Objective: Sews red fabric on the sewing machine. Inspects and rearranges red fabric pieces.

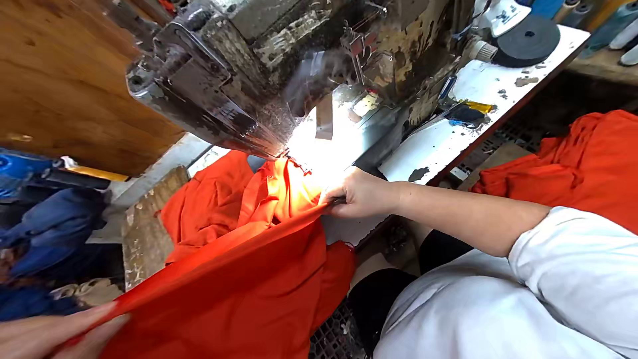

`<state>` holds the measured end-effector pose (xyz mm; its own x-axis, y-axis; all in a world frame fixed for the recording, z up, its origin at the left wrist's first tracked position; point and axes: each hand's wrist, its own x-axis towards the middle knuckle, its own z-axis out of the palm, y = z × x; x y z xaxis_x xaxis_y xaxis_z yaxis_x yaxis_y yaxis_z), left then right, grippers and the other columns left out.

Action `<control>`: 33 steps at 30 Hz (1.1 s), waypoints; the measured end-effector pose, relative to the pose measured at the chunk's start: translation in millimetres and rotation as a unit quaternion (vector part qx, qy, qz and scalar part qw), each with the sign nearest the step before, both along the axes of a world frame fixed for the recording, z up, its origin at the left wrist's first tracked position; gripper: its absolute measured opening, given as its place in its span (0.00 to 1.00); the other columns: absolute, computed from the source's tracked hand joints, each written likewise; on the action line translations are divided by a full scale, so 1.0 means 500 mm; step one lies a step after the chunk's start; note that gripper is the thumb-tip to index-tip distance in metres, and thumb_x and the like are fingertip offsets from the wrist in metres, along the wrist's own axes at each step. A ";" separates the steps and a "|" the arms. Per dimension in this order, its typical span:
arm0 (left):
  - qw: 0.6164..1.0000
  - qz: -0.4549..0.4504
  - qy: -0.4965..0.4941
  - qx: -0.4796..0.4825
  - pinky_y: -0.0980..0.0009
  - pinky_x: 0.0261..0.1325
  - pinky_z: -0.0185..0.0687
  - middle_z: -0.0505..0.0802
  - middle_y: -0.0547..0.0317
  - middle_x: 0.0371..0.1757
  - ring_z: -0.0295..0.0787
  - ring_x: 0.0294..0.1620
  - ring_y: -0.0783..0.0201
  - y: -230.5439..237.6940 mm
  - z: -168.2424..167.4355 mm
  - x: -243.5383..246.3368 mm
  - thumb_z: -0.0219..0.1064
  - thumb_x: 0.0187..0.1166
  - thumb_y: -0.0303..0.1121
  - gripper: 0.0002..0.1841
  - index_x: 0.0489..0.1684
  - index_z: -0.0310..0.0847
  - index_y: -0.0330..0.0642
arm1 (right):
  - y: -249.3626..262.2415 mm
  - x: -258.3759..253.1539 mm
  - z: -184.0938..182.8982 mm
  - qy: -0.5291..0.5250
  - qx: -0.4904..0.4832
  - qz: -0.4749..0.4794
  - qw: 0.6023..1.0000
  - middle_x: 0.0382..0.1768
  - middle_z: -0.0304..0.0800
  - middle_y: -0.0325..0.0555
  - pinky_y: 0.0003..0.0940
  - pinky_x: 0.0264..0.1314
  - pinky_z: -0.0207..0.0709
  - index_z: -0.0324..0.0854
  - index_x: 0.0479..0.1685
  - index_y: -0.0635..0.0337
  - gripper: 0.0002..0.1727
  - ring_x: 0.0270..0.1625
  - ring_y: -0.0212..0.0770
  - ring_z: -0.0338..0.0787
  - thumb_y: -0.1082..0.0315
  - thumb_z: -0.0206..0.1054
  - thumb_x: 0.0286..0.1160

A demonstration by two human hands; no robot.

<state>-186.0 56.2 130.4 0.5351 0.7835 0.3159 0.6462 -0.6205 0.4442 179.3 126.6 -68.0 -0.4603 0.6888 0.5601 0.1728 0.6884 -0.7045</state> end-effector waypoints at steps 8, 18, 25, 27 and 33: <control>0.969 -0.039 0.236 0.055 0.63 0.50 0.84 0.94 0.45 0.41 0.91 0.44 0.57 0.057 -0.031 0.008 0.69 0.80 0.36 0.11 0.40 0.93 0.38 | -0.003 0.003 0.009 -0.062 0.013 0.005 0.998 0.25 0.91 0.42 0.30 0.35 0.77 0.93 0.31 0.61 0.09 0.30 0.31 0.86 0.68 0.71 0.74; 0.955 -0.012 0.288 0.066 0.59 0.39 0.85 0.94 0.56 0.38 0.92 0.40 0.60 0.081 -0.077 0.046 0.62 0.82 0.44 0.15 0.37 0.92 0.47 | -0.005 0.008 0.005 -0.084 0.006 0.019 0.996 0.26 0.90 0.43 0.30 0.36 0.76 0.93 0.34 0.62 0.10 0.31 0.32 0.86 0.67 0.69 0.76; 0.955 -0.011 0.277 0.102 0.63 0.34 0.83 0.94 0.63 0.37 0.91 0.37 0.66 0.096 -0.108 0.077 0.60 0.82 0.46 0.15 0.36 0.91 0.53 | -0.008 0.008 0.005 -0.069 0.012 0.024 0.997 0.25 0.88 0.44 0.30 0.35 0.75 0.91 0.31 0.63 0.10 0.31 0.33 0.85 0.68 0.69 0.75; 0.952 -0.010 0.278 0.127 0.62 0.31 0.83 0.94 0.63 0.36 0.91 0.34 0.65 0.096 -0.110 0.104 0.59 0.83 0.46 0.16 0.35 0.91 0.51 | -0.007 0.010 0.005 -0.060 0.008 0.024 0.998 0.24 0.88 0.44 0.29 0.34 0.74 0.91 0.30 0.64 0.12 0.30 0.32 0.84 0.66 0.70 0.76; 0.958 -0.013 0.250 0.143 0.57 0.30 0.83 0.94 0.57 0.33 0.92 0.33 0.59 0.110 -0.107 0.150 0.58 0.79 0.41 0.17 0.33 0.92 0.44 | -0.001 0.015 0.015 -0.053 -0.050 0.034 0.997 0.25 0.90 0.40 0.24 0.35 0.74 0.94 0.37 0.63 0.13 0.29 0.25 0.83 0.64 0.67 0.83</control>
<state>-110.8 111.4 76.7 0.6930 0.6882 0.2146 0.7170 -0.6888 -0.1066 186.7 126.0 -60.4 -0.5612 0.7037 0.4357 0.2053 0.6283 -0.7504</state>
